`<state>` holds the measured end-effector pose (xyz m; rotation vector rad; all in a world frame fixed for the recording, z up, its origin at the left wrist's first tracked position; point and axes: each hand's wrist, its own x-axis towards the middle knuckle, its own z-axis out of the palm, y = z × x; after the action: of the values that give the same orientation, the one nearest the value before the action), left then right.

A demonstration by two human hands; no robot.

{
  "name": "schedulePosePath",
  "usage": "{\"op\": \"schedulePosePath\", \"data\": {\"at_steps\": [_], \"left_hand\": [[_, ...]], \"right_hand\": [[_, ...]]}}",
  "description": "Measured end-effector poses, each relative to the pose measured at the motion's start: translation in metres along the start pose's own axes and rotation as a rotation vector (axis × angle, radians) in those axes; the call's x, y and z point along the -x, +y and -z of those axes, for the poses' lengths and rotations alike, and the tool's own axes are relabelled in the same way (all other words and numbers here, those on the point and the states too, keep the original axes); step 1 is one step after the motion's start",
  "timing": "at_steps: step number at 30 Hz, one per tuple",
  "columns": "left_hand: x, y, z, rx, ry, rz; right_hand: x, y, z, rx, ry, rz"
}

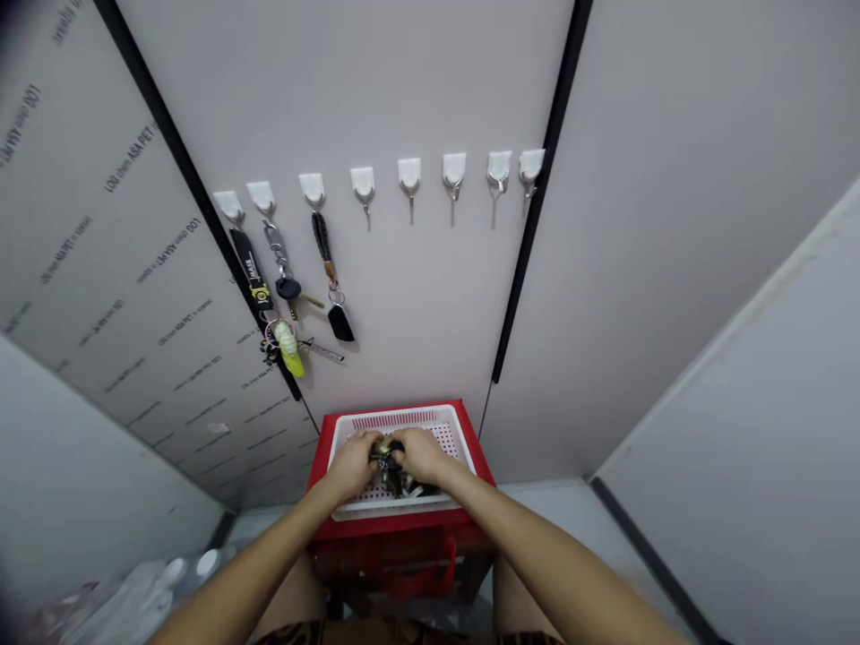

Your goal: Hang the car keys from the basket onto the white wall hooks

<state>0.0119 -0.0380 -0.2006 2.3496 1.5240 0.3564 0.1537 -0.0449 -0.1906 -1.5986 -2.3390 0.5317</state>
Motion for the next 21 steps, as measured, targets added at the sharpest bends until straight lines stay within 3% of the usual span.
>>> {"op": "schedulePosePath", "data": {"at_steps": [5, 8, 13, 21], "left_hand": [[-0.009, 0.001, 0.011, 0.283, -0.01, 0.102], [-0.013, 0.005, 0.025, 0.519, 0.029, 0.073], [-0.015, 0.014, 0.049, 0.712, 0.017, -0.029], [-0.015, 0.029, 0.088, 0.931, 0.019, -0.05]], "right_hand": [[0.006, 0.016, 0.021, -0.062, 0.086, -0.089], [0.01, 0.017, 0.03, -0.088, 0.13, -0.082], [0.01, -0.007, 0.039, -0.348, 0.201, 0.149], [0.003, -0.029, 0.06, -0.69, 0.119, 0.131]]}}
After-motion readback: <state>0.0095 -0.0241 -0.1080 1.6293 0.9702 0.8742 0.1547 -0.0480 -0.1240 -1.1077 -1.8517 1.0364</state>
